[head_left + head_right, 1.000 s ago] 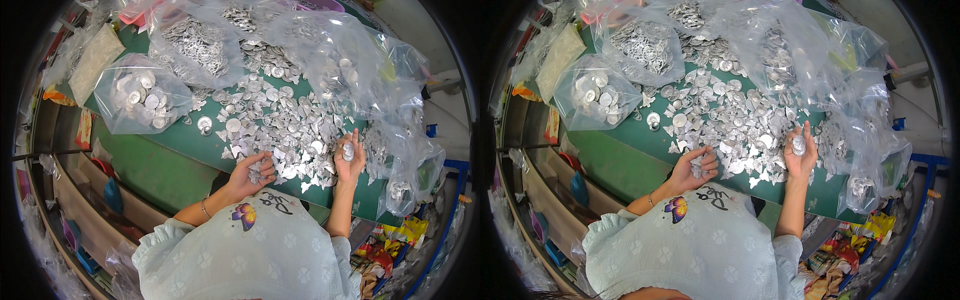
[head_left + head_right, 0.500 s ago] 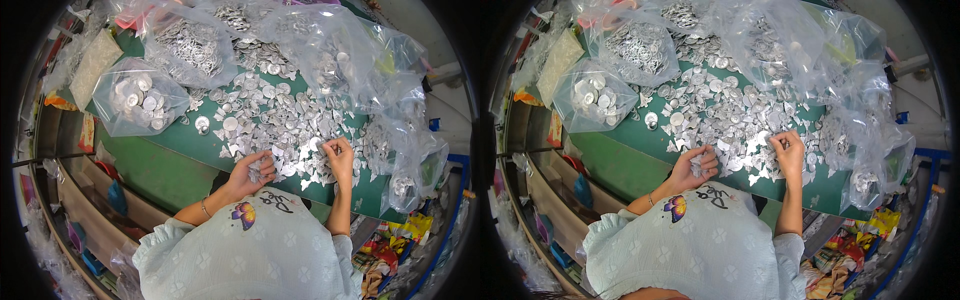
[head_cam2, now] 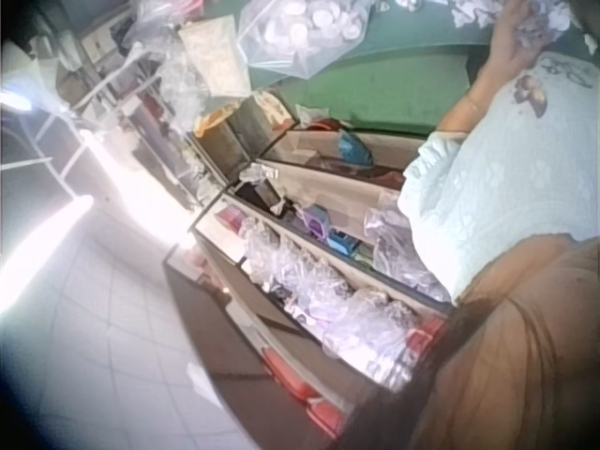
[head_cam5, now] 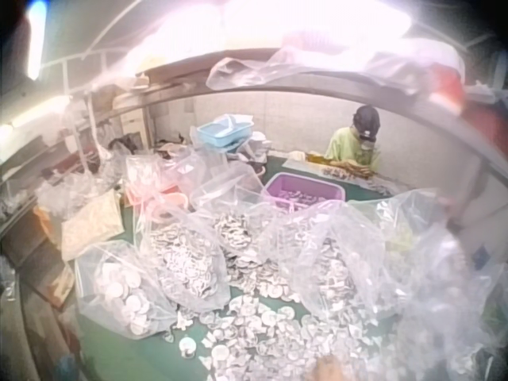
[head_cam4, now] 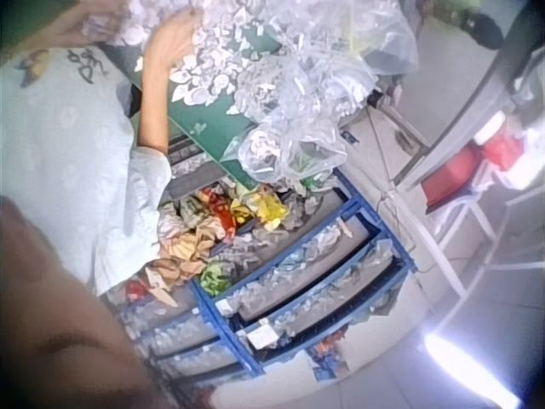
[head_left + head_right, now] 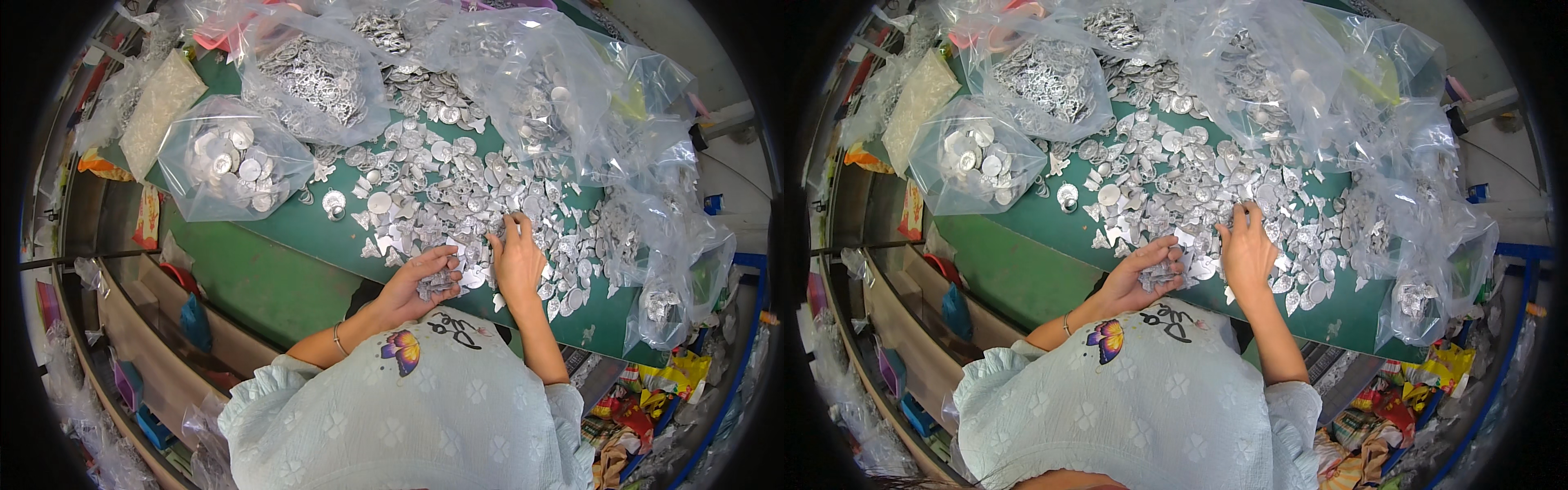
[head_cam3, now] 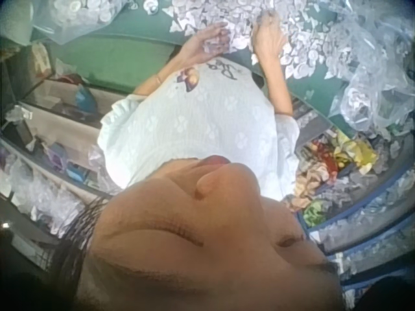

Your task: The person sorts through a large pile of silver metallic hardware components on a green table, picking up small handfuls to check them and then placing them into plastic bags.

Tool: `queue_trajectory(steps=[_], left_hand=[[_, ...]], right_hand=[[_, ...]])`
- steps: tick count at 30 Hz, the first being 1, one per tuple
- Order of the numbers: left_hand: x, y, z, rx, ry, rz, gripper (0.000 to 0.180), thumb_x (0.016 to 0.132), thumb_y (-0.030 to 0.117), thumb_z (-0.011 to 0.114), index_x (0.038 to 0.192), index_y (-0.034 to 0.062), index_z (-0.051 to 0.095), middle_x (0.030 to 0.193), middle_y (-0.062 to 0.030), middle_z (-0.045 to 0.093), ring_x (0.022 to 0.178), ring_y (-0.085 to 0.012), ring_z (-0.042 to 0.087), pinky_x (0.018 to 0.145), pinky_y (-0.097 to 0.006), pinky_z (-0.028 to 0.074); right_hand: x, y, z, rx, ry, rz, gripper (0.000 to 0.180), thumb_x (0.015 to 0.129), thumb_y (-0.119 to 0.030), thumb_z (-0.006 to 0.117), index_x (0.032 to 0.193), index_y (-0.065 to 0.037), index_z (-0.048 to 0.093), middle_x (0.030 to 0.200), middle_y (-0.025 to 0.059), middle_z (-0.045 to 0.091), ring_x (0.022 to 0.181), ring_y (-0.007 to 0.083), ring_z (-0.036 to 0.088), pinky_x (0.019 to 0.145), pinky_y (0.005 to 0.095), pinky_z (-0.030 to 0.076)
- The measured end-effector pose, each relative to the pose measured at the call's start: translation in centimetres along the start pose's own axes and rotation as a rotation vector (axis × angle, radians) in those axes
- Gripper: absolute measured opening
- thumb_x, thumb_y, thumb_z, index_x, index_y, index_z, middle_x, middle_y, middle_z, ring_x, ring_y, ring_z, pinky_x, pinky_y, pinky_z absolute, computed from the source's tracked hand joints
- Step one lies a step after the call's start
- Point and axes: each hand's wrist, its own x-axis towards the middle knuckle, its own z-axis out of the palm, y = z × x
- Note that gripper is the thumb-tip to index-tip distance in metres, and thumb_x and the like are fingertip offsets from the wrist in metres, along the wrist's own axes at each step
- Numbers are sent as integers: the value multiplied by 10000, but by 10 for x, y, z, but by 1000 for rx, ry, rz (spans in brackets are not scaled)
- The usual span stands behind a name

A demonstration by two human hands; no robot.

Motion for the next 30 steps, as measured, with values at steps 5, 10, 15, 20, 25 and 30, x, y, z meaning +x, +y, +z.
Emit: queue_trajectory(steps=[5, 10, 15, 20, 25, 30], left_hand=[[1, 0, -3, -11, 47, -3, 220, 842, 80, 514, 1057, 54, 481, 892, -51, 486, 828, -171, 471, 758, -327, 405], [3, -2, -8, -17, -20, 1, 239, 849, 84, 503, 1081, 38, 470, 891, -55, 494, 833, -176, 497, 770, -332, 438], [6, -4, -8, -11, -24, -6, 242, 844, 84, 516, 1079, 48, 469, 878, -52, 484, 818, -164, 488, 759, -332, 435], [11, -9, 2, 94, 37, -62, 380, 850, 98, 504, 1209, 29, 400, 1124, -122, 492, 1016, -233, 501, 877, -372, 426], [25, -19, 27, -18, -115, -168, 404, 914, 235, 364, 1257, 23, 349, 1344, -180, 305, 1242, -317, 305, 1020, -437, 287], [41, -27, 40, -80, -168, -205, 474, 934, 335, 278, 1294, 27, 298, 1379, -153, 259, 1266, -322, 264, 1042, -448, 232]], right_hand=[[0, 5, 5, 178, 80, -47, 394, 712, -151, 654, 1071, -75, 510, 1062, 86, 542, 711, 309, 597, 564, 381, 473], [-2, 2, 9, 264, 164, -29, 317, 719, -108, 636, 1017, -63, 537, 1040, 99, 561, 753, 310, 600, 600, 372, 482], [-8, 34, -12, 400, 200, -6, 218, 741, -30, 591, 959, -40, 582, 1010, 119, 590, 892, 315, 577, 741, 342, 464], [-7, 100, -49, 84, 135, 98, 252, 759, -54, 576, 1010, -70, 572, 1052, 85, 584, 877, 312, 573, 695, 335, 472], [-18, 119, -42, 300, 166, 117, 199, 723, -18, 621, 909, -25, 553, 848, 70, 584, 725, 218, 575, 654, 283, 449], [-29, 131, -38, 1354, 117, 522, 109, 798, -42, 578, 892, -27, 525, 850, 45, 564, 640, 131, 502, 507, 219, 389]])
